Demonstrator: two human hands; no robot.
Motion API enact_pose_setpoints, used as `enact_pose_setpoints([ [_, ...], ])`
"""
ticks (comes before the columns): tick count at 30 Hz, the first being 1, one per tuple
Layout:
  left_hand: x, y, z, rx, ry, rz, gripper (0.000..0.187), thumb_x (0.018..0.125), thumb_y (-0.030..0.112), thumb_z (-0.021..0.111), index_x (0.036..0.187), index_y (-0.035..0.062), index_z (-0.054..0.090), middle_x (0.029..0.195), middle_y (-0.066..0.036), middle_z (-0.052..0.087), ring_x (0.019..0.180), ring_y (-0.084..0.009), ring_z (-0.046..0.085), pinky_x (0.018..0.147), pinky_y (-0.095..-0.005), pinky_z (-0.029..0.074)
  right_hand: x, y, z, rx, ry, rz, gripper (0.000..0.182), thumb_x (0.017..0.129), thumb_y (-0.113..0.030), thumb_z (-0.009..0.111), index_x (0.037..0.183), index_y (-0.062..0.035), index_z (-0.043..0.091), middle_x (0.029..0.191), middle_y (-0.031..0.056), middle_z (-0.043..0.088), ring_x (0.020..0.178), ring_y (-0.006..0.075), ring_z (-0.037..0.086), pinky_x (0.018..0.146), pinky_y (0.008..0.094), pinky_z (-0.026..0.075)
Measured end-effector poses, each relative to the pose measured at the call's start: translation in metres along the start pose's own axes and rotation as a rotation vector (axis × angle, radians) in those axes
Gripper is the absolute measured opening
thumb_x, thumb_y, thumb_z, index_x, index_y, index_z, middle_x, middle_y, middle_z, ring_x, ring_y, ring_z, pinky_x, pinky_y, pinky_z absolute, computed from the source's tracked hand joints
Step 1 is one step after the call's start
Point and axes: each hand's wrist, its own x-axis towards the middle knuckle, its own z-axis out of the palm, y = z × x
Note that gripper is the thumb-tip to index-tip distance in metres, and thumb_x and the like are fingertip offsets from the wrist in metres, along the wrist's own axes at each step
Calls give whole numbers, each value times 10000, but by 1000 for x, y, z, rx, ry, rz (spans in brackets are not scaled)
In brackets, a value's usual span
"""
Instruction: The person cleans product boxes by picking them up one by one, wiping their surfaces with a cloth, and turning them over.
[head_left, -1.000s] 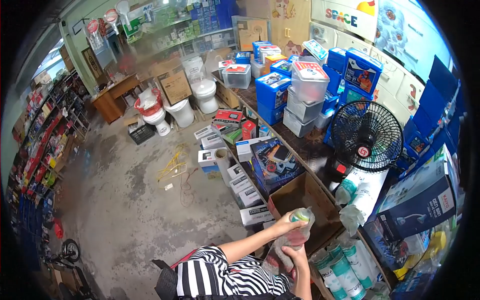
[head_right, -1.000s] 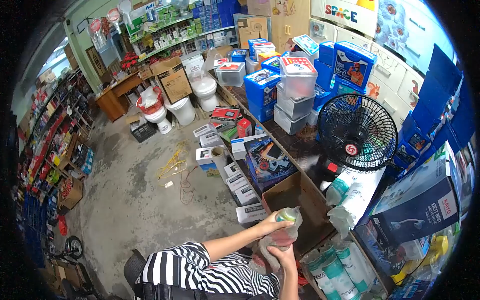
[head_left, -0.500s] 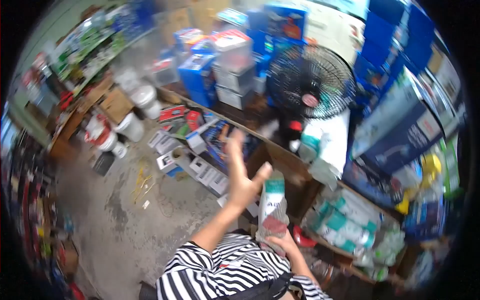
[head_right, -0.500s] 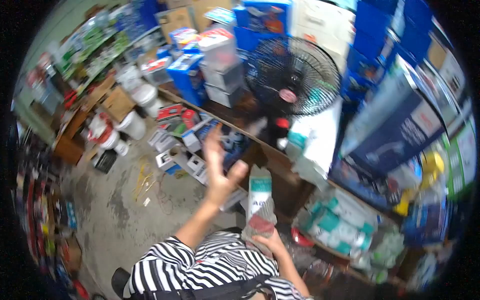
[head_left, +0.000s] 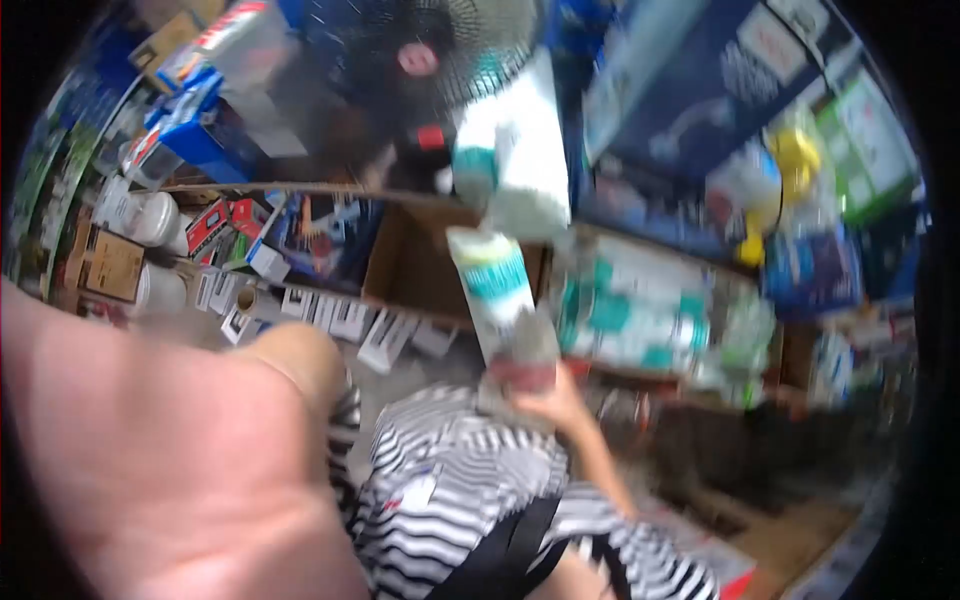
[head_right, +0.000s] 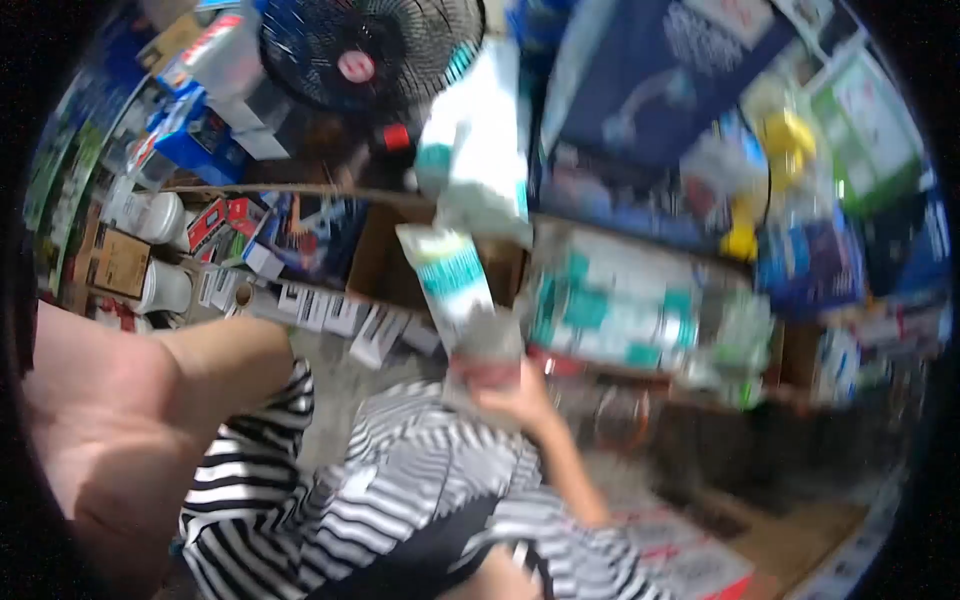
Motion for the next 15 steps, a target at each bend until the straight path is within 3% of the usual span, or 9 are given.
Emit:
enact_pose_setpoints([
  [1,-3,1,0,10,29,27,651,797,272,556,1367,56,327,1435,-181,293,1339,-344,276,1068,-572,206,-3,8,-1,-34,210,-171,846,568,-259,815,1290,-4,456,1245,174,561,1104,221,559,940,378,435],
  [2,-3,0,1,12,36,49,636,799,266,547,1363,60,335,1432,-181,299,1336,-346,282,1065,-581,207,-6,-5,-13,-242,208,-190,938,532,-309,818,1317,0,407,1308,197,496,1177,275,510,981,391,407],
  [3,-6,0,2,1,35,37,621,801,259,538,1359,64,344,1430,-181,304,1333,-347,288,1062,-591,208,-7,-1,-29,-415,248,-139,937,512,-334,817,1294,1,423,1264,208,515,1153,310,521,974,404,411],
  [6,-21,-3,12,-35,44,-5,581,807,240,510,1346,77,370,1421,-181,322,1325,-352,306,1054,-618,210,-47,-17,-52,-709,385,167,753,459,-405,807,1046,-5,555,923,221,617,884,401,595,793,458,478],
  [7,-24,-3,19,-51,42,-14,568,809,234,501,1342,81,379,1419,-181,327,1322,-353,312,1051,-628,210,-60,-6,-67,-736,427,48,681,458,-408,803,961,-6,582,875,216,631,841,407,601,744,467,487],
  [12,-45,4,44,-93,56,-122,514,820,202,455,1322,101,422,1405,-181,356,1309,-361,342,1037,-674,214,-124,-34,-109,-591,767,98,549,535,-238,772,1004,-16,596,902,169,679,849,312,670,777,384,512],
  [15,-71,12,54,-30,40,-317,490,826,183,428,1310,113,447,1397,-181,374,1300,-366,360,1029,-702,216,-173,-33,-142,-636,996,195,525,580,-196,769,1035,-8,587,928,167,685,878,288,675,802,364,506],
])
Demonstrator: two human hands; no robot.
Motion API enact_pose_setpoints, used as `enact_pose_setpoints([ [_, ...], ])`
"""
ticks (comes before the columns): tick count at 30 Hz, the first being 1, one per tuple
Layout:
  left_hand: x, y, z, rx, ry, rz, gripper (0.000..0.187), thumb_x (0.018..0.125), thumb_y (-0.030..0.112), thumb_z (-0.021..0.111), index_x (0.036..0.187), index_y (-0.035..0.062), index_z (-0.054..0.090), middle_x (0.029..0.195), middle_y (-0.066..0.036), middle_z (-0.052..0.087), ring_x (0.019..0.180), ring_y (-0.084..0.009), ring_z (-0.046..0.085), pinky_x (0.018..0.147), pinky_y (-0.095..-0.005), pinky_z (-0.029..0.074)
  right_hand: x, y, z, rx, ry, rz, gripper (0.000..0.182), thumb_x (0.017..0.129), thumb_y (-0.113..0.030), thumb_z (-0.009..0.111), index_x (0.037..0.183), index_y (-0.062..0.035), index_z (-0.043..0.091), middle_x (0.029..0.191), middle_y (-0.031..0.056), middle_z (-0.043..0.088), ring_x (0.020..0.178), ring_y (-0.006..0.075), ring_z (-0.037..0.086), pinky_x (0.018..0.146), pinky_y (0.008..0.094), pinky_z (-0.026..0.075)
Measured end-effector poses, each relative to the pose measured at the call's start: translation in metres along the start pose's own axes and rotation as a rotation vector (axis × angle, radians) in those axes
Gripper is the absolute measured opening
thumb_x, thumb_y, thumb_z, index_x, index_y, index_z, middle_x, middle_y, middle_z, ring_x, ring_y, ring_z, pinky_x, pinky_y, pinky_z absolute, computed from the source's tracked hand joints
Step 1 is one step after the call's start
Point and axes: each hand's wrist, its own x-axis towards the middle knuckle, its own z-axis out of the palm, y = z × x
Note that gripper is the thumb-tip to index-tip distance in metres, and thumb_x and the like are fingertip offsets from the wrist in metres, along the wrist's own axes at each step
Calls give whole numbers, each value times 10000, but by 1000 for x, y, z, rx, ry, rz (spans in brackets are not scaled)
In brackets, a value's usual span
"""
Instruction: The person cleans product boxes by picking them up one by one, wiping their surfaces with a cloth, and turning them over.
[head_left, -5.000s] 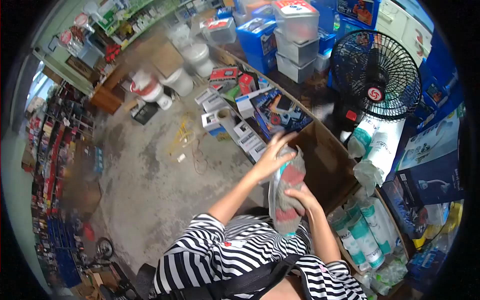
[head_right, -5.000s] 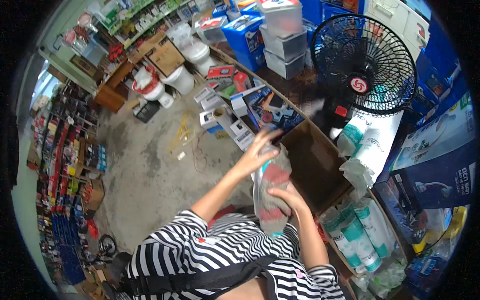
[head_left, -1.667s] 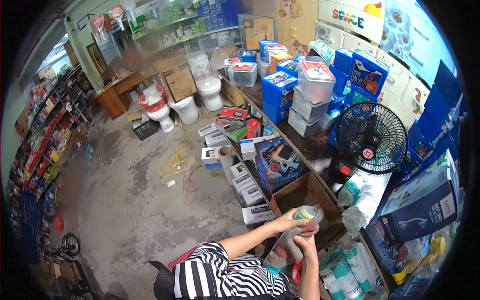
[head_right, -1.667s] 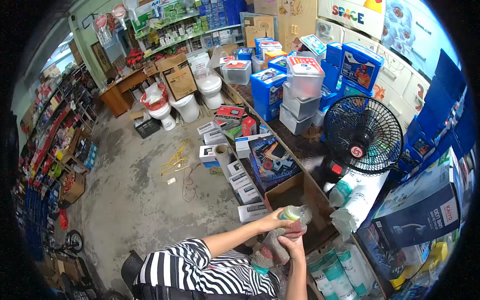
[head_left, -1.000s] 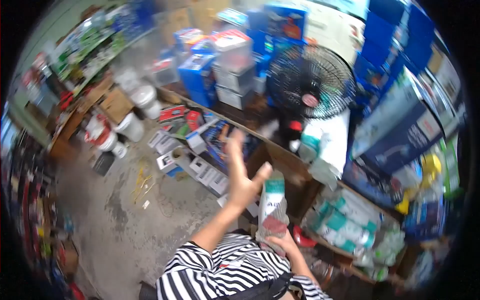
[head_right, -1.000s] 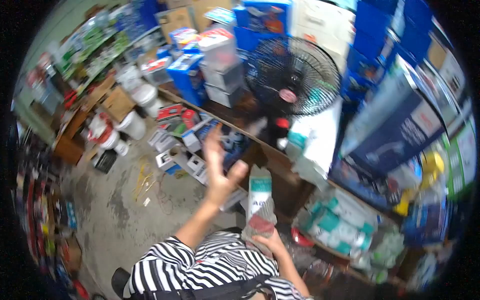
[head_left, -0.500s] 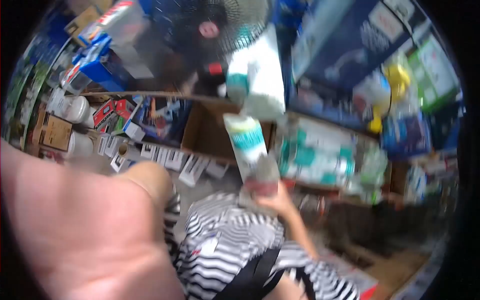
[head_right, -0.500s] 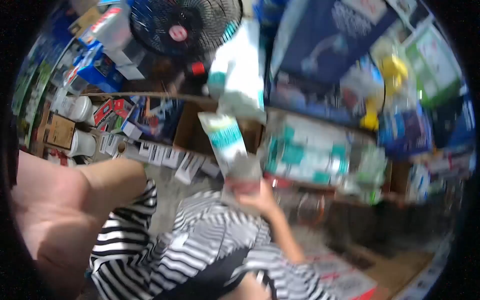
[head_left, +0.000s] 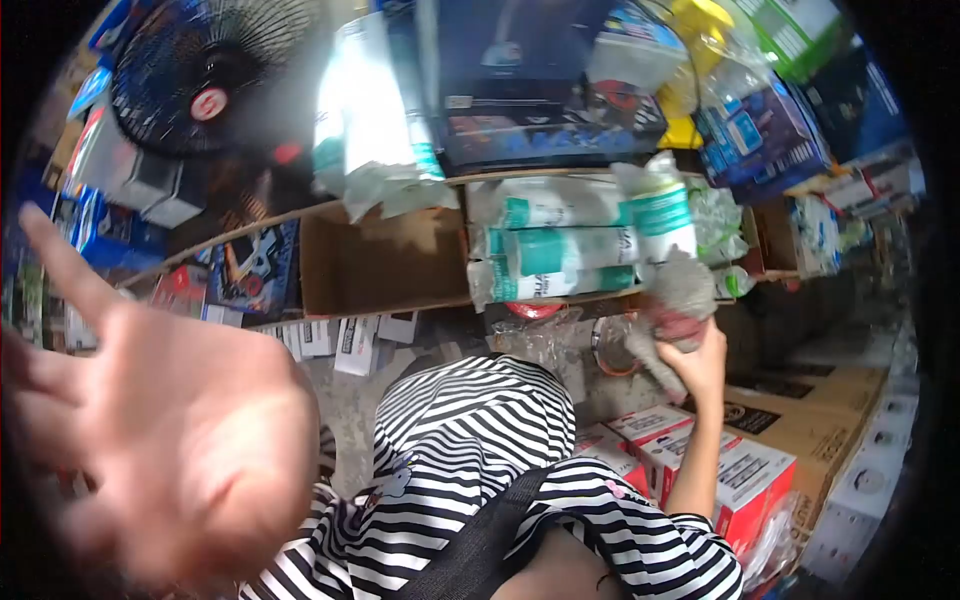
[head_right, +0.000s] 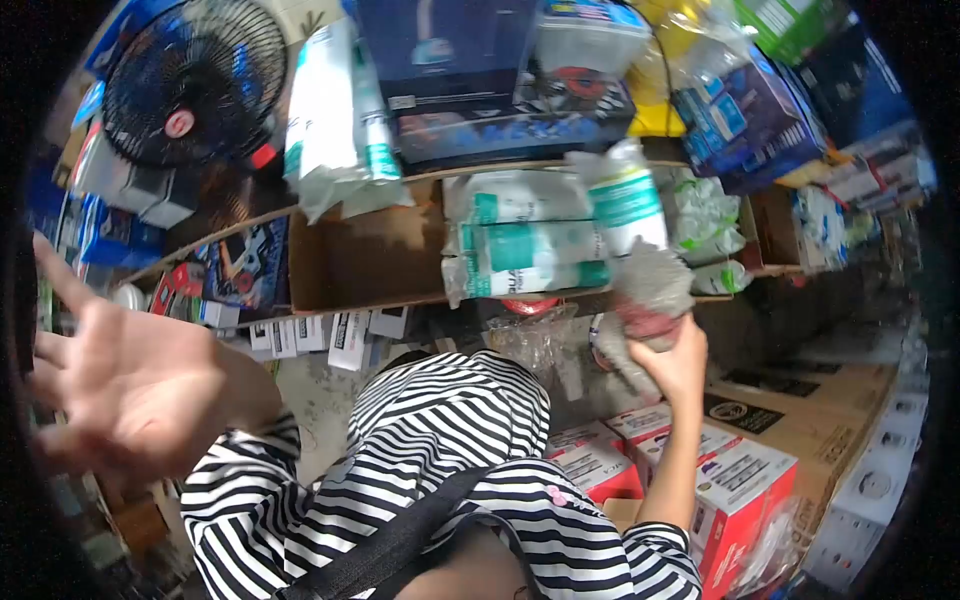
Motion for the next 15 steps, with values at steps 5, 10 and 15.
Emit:
enact_pose_setpoints([
  [5,-99,20,-30,245,-226,-540,425,823,72,515,1241,4,476,1357,-154,412,1321,-329,339,1083,-596,248,10,72,-62,-416,116,317,655,565,-353,763,1112,-56,562,983,217,660,929,396,623,807,451,491],
  [10,-150,59,-69,335,-437,-1123,405,882,123,552,1270,28,487,1357,-114,421,1283,-220,369,1066,-388,245,43,137,-83,-897,-39,523,703,534,-338,800,1109,-9,564,992,185,668,947,343,641,816,405,521],
  [15,-163,71,-85,456,-553,-1236,363,869,64,532,1231,34,533,1320,-102,456,1208,-206,420,1001,-338,315,110,210,-62,-1285,-278,366,352,631,-302,765,905,-88,711,952,109,696,902,252,676,737,387,548],
])
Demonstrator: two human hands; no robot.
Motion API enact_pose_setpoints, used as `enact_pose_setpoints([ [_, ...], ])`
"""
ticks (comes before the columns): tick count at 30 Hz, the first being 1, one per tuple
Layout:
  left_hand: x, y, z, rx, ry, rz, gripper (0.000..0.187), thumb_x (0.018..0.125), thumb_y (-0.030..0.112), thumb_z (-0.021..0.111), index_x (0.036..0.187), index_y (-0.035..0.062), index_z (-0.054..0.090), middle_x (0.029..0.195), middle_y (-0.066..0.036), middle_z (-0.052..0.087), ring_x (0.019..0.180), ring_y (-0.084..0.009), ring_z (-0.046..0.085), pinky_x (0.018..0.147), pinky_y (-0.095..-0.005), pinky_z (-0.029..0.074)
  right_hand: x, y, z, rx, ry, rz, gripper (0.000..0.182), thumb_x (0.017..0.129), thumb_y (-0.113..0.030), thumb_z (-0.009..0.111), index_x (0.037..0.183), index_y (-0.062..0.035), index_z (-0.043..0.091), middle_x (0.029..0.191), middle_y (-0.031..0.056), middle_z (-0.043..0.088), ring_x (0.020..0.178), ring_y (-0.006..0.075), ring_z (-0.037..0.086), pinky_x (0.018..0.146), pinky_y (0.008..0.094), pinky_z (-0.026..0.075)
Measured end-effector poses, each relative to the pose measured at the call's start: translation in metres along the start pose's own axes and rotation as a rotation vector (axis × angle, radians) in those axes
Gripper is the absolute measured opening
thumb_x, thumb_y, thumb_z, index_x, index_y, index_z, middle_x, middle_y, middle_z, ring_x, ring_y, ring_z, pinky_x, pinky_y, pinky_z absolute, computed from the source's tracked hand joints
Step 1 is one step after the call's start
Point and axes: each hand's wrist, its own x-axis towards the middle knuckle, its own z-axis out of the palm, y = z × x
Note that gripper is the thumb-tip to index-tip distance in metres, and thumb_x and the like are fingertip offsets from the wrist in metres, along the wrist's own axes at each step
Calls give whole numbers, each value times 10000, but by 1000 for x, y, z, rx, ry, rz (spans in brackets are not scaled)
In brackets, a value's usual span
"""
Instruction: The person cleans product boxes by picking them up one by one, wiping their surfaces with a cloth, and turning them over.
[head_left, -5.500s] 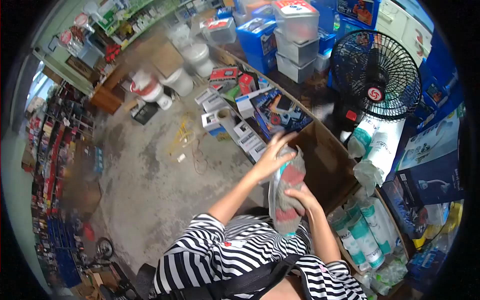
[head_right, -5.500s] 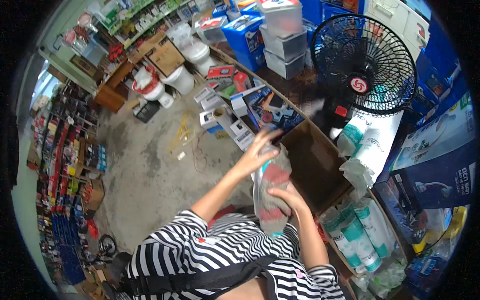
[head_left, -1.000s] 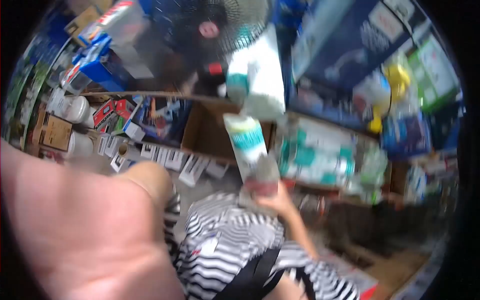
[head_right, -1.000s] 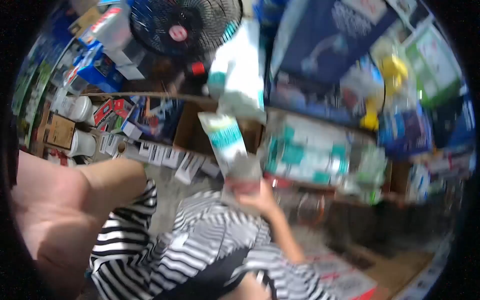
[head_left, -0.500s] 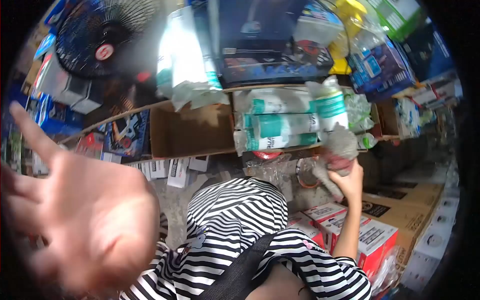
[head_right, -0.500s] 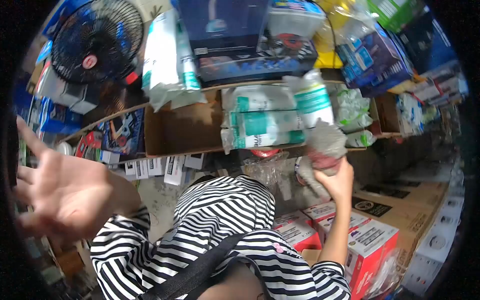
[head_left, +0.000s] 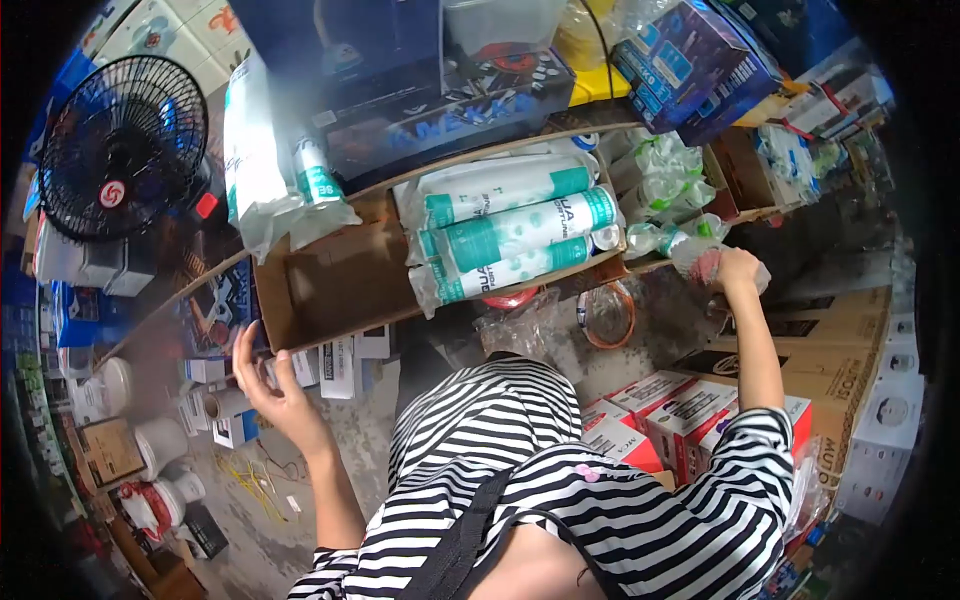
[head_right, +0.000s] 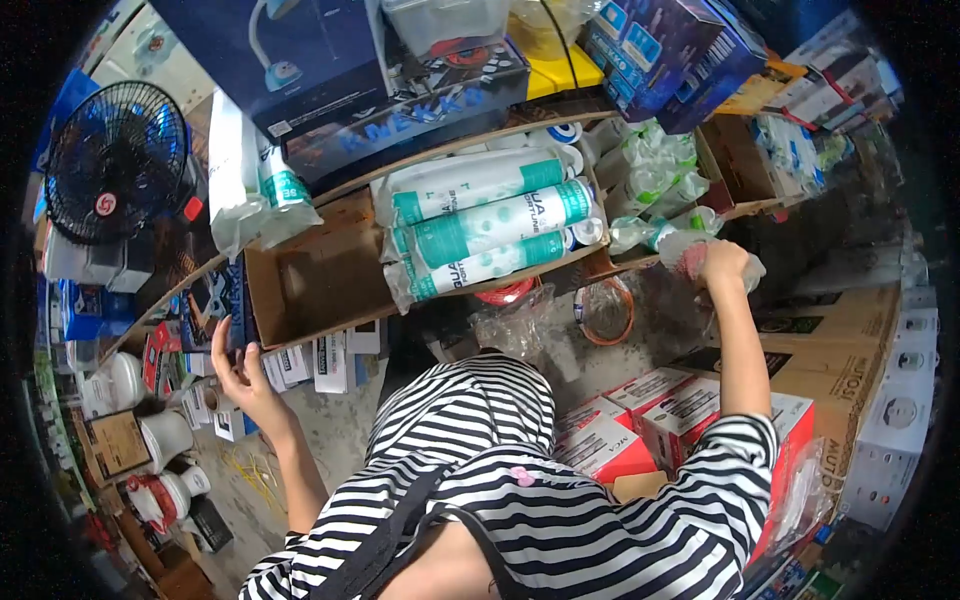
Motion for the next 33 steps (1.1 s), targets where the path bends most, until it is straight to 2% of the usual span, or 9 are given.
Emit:
enact_pose_setpoints([
  [5,-13,-15,6,110,-91,18,334,822,51,577,1156,51,590,1245,-138,516,1211,-279,441,1054,-375,280,89,-43,32,-278,183,-165,207,850,-174,537,913,-158,733,953,68,706,881,235,687,647,393,536],
  [9,-31,-37,-1,256,-113,-54,322,803,103,586,1124,101,607,1250,-147,508,1210,-318,415,1051,-410,272,137,-58,51,14,222,-371,245,862,-273,552,899,-55,659,933,169,669,864,333,658,710,445,534],
  [10,-35,-45,-2,244,-95,-102,307,804,105,578,1109,94,608,1230,-148,511,1198,-325,418,1046,-417,277,131,-57,54,118,429,-500,263,865,-300,555,919,-56,635,911,176,650,835,351,640,707,457,522],
  [20,-41,-159,-12,190,22,-335,328,777,120,574,1098,63,617,1141,-183,573,1123,-329,485,995,-386,362,28,-76,21,513,706,-24,371,778,-160,580,1144,-97,581,866,174,650,797,396,616,692,495,477],
  [23,-40,-232,-15,-199,1,-640,397,852,203,544,1227,74,536,1092,-89,593,1054,-182,528,868,-333,441,-31,-94,6,625,548,159,411,763,-186,559,1170,-161,612,899,161,669,787,392,631,667,505,475],
  [28,12,-281,-47,-593,285,-1295,567,822,430,590,1280,117,474,1173,-115,507,1057,-253,511,834,-477,441,-94,-138,63,777,260,413,370,774,-304,510,1061,-141,678,936,200,669,855,408,640,713,516,489],
  [30,46,-302,-54,-674,412,-1240,691,746,501,646,1268,92,449,1276,-150,459,1157,-298,462,904,-543,378,-114,-164,113,835,213,270,401,813,-392,469,932,-104,722,889,223,674,829,403,648,679,502,507],
  [31,65,-307,-57,-744,479,-1212,688,719,492,669,1227,81,452,1297,-147,452,1172,-292,436,915,-562,349,-112,-188,158,852,23,597,402,795,-377,496,906,-67,725,874,234,676,824,398,653,671,487,514],
  [33,90,-348,-53,-741,578,-1190,808,697,522,691,1283,49,399,1340,-174,417,1244,-323,399,957,-591,329,-192,-243,99,855,-58,473,427,757,-328,559,935,34,698,914,244,671,867,406,643,720,489,507],
])
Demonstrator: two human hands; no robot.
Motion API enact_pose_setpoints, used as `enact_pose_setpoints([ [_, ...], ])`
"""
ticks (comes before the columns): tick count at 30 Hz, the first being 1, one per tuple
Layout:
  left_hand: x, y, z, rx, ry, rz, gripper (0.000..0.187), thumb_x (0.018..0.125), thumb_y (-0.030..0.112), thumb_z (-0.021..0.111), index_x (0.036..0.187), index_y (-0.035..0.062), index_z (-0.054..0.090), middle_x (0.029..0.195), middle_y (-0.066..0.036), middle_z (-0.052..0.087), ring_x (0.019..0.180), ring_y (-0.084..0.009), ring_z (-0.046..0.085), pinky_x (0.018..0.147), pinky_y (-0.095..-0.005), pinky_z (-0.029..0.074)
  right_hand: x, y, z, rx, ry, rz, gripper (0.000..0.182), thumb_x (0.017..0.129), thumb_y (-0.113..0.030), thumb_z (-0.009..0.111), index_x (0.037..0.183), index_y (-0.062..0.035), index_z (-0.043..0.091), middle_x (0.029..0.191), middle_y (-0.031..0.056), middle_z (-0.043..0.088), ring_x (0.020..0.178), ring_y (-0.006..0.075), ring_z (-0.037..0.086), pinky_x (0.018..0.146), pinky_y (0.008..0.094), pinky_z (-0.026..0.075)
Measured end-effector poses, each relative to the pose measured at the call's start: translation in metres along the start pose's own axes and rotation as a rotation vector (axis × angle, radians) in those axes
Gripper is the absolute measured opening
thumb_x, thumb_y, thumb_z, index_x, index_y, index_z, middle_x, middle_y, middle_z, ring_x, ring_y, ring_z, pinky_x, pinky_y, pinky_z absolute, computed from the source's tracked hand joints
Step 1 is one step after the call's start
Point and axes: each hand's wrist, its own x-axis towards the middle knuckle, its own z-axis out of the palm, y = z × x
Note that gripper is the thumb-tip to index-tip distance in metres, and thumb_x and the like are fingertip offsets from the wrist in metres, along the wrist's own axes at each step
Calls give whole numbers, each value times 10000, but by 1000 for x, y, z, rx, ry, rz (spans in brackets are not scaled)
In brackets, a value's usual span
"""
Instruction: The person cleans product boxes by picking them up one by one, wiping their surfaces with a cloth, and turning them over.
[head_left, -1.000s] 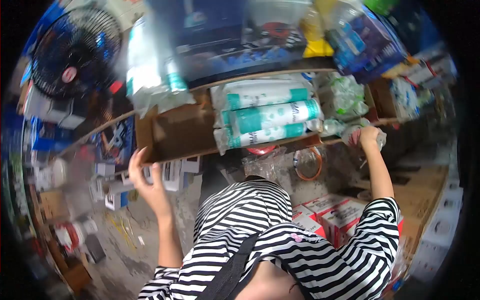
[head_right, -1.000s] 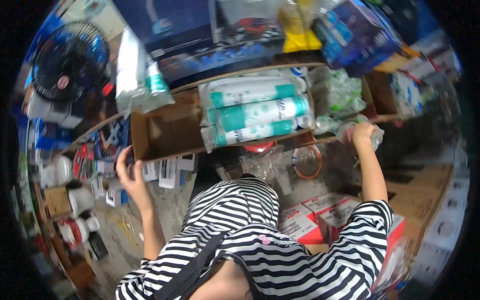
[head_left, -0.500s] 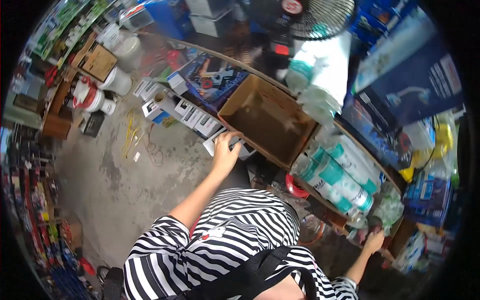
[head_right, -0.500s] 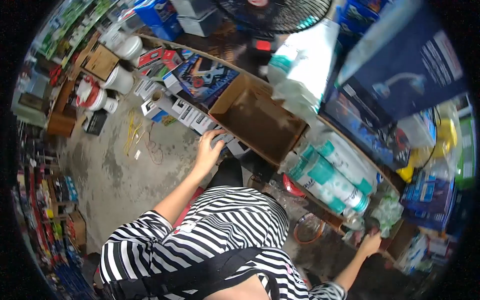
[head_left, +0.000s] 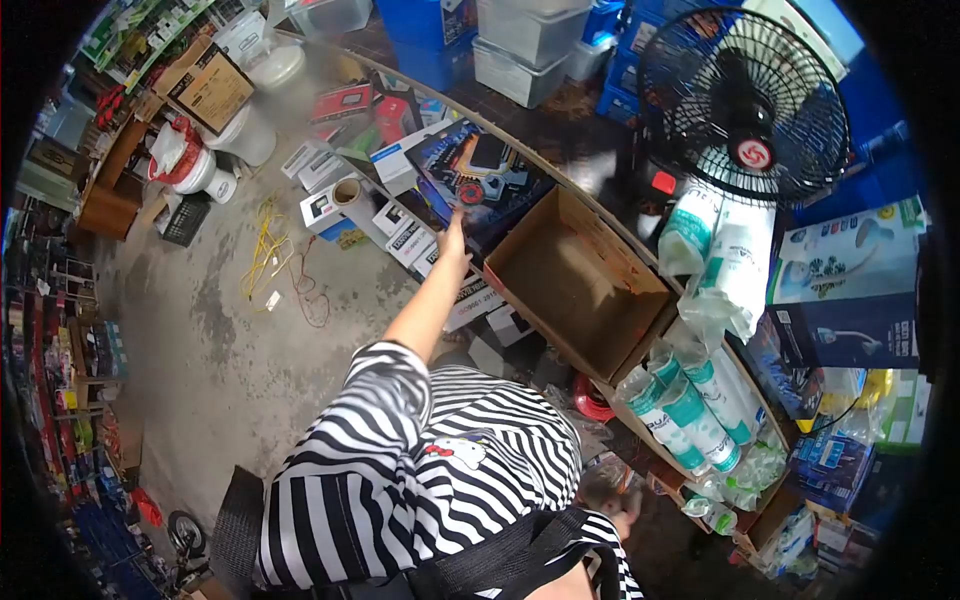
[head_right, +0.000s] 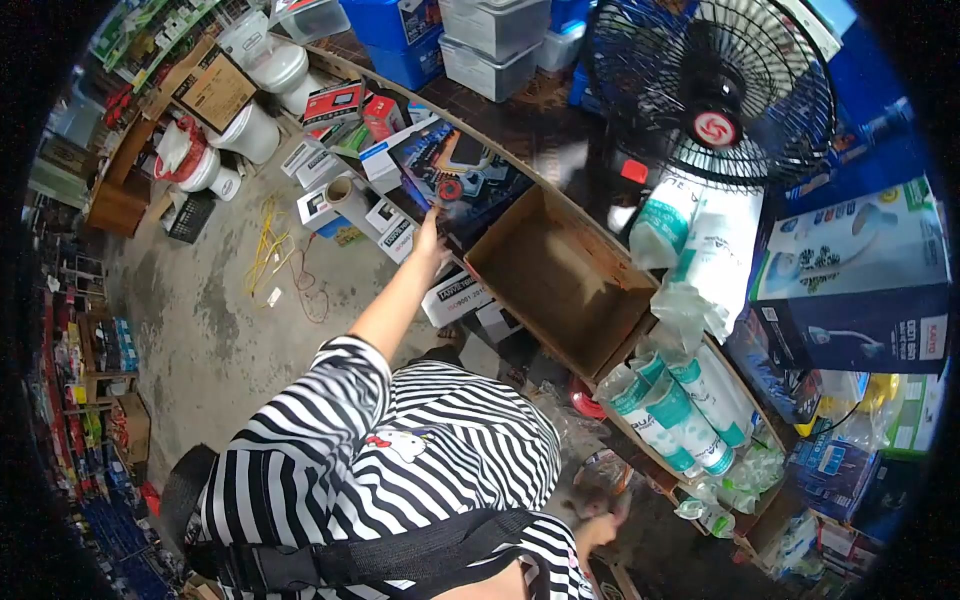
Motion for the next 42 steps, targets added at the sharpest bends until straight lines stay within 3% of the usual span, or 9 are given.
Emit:
enact_pose_setpoints([
  [8,42,18,0,53,-30,-122,928,599,431,852,1267,-44,418,1230,-182,532,1115,-352,521,879,-544,433,-145,-65,48,193,-205,-129,429,758,-319,558,967,35,682,975,250,658,910,435,615,796,474,475],
  [14,67,21,-10,163,-204,-195,735,658,461,799,1227,88,520,1229,-107,569,1134,-297,525,952,-511,385,-192,-88,35,280,-188,-334,390,728,-261,596,995,14,672,949,263,647,897,436,607,788,470,456],
  [17,67,27,-14,147,-352,-159,630,706,438,763,1198,106,550,1189,-97,588,1105,-269,546,919,-462,426,-209,-89,37,448,-202,-523,256,743,-47,511,905,10,701,884,159,700,823,260,664,777,336,483],
  [24,51,28,-19,125,-296,5,404,804,358,669,1115,111,598,1081,-64,626,1012,-204,601,841,-384,500,-209,-116,19,611,-438,-666,280,723,-38,590,976,51,672,901,163,700,847,227,661,790,320,481],
  [26,44,25,-27,100,-440,-4,677,721,393,736,1245,58,469,1251,-141,529,1114,-303,532,882,-466,459,-203,-139,7,630,-565,-721,250,732,-26,583,953,42,676,902,134,702,847,209,655,800,309,477],
  [32,-37,28,-52,24,-372,-11,469,751,332,715,1093,58,548,1016,-87,621,911,-214,613,778,-390,515,-193,-210,-29,647,-853,-799,244,810,-85,607,1026,26,631,944,78,644,867,163,589,846,288,446],
  [37,-120,-15,-96,-127,-324,-84,357,818,319,673,1070,83,586,996,-91,656,905,-207,651,697,-346,542,-206,-270,-47,753,-1034,-716,533,842,-267,649,1255,33,496,1206,107,560,1096,213,522,958,304,377],
  [38,-126,-30,-113,-117,-381,-107,383,828,291,662,1131,84,551,1058,-89,634,959,-214,615,849,-416,507,-210,-280,-46,828,-1098,-662,568,839,-289,658,1271,32,478,1241,108,539,1126,217,506,976,310,365],
  [42,-166,-63,-159,76,-344,-117,359,820,228,663,1096,51,516,1014,-108,628,921,-217,626,789,-400,534,-235,-318,-43,1086,-1340,-694,497,936,-385,470,1256,-5,502,1252,105,525,1139,230,492,985,341,360],
])
